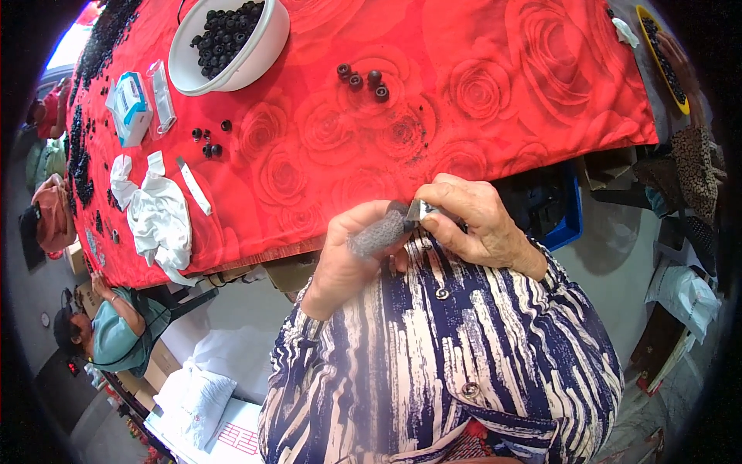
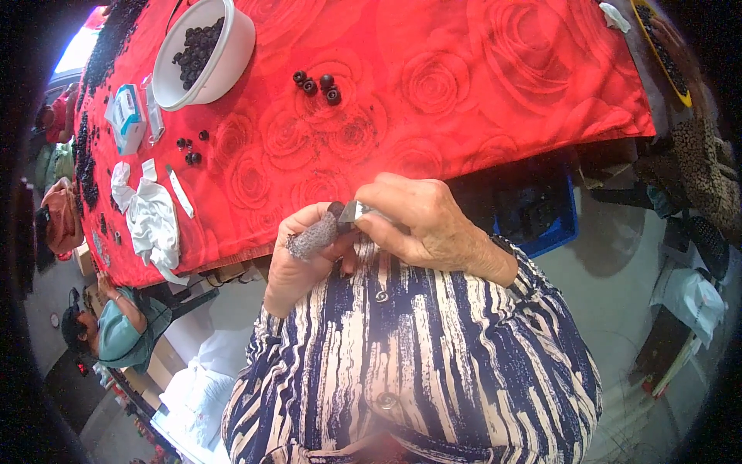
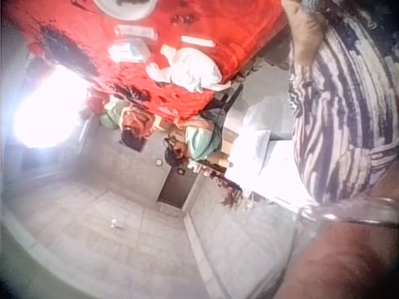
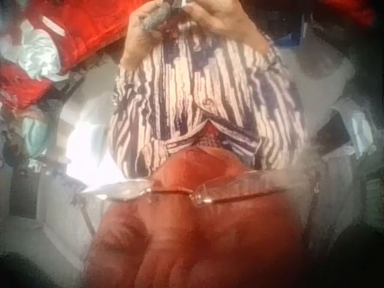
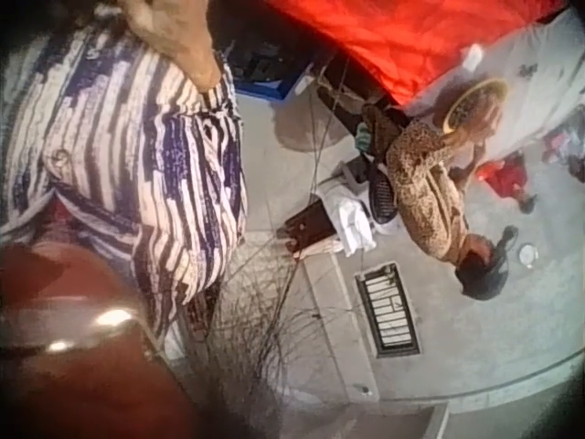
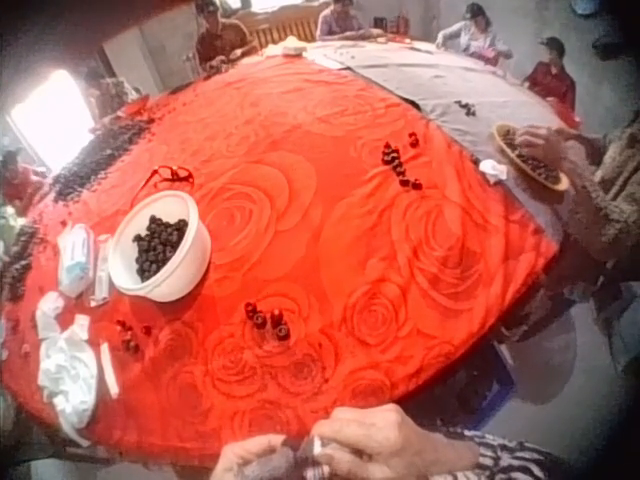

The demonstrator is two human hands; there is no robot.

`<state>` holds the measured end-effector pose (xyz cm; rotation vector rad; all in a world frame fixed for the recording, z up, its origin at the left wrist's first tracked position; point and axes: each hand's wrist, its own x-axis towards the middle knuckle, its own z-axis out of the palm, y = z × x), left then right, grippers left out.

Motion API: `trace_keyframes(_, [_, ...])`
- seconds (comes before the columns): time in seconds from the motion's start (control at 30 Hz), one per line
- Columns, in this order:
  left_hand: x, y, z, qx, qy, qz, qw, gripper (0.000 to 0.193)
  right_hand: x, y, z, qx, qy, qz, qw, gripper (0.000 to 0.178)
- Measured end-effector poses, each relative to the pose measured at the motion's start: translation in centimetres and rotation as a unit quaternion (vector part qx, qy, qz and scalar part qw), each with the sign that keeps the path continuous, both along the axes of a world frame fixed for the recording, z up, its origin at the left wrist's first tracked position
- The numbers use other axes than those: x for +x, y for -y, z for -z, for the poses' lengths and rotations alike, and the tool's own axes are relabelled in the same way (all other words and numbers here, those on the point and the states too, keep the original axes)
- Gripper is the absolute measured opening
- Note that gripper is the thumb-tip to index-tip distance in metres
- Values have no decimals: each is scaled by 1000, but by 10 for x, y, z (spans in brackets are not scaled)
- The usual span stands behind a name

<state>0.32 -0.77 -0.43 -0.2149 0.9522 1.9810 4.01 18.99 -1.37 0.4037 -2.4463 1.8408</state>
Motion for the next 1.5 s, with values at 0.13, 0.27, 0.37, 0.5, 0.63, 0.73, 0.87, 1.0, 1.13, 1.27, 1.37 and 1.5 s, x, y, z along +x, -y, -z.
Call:
trace_keyframes(0.13, [-7,-6,2,-19,38,0,999,22,5,1,4,33,-63,-59,996,15])
trace_keyframes(0.27, [-5,-6,3,-34,-12,-23,999,22,3,2,0,23,-42,9,999,17])
trace_keyframes(0.37, [-5,-7,3,-55,-7,-4,998,20,2,-2,0,32,-5,65,997,19])
trace_keyframes(0.5, [-6,-9,-2,-39,1,5,999,20,2,-1,-1,15,26,61,998,16])
trace_keyframes(0.63, [-5,-2,7,15,-21,25,999,33,3,-2,-2,9,41,55,998,16])
trace_keyframes(0.73, [-5,-1,8,16,-22,21,999,36,3,-2,-2,2,47,43,998,16])
trace_keyframes(0.87, [-5,-3,7,5,-8,23,1000,35,3,-2,0,5,39,48,998,16])
trace_keyframes(1.0, [-5,-3,8,-8,6,19,1000,32,2,-2,1,10,38,48,998,16])
trace_keyframes(1.13, [-5,-9,-2,-60,-9,21,998,21,2,-1,1,12,29,50,998,16])
trace_keyframes(1.27, [-6,-9,-2,-57,12,19,998,21,3,-2,4,7,24,50,998,17])
trace_keyframes(1.37, [-5,-9,0,-52,7,33,998,22,3,-2,5,4,17,49,999,17])
trace_keyframes(1.5, [-3,-4,5,-10,-4,27,1000,25,2,-2,4,8,7,34,999,17])
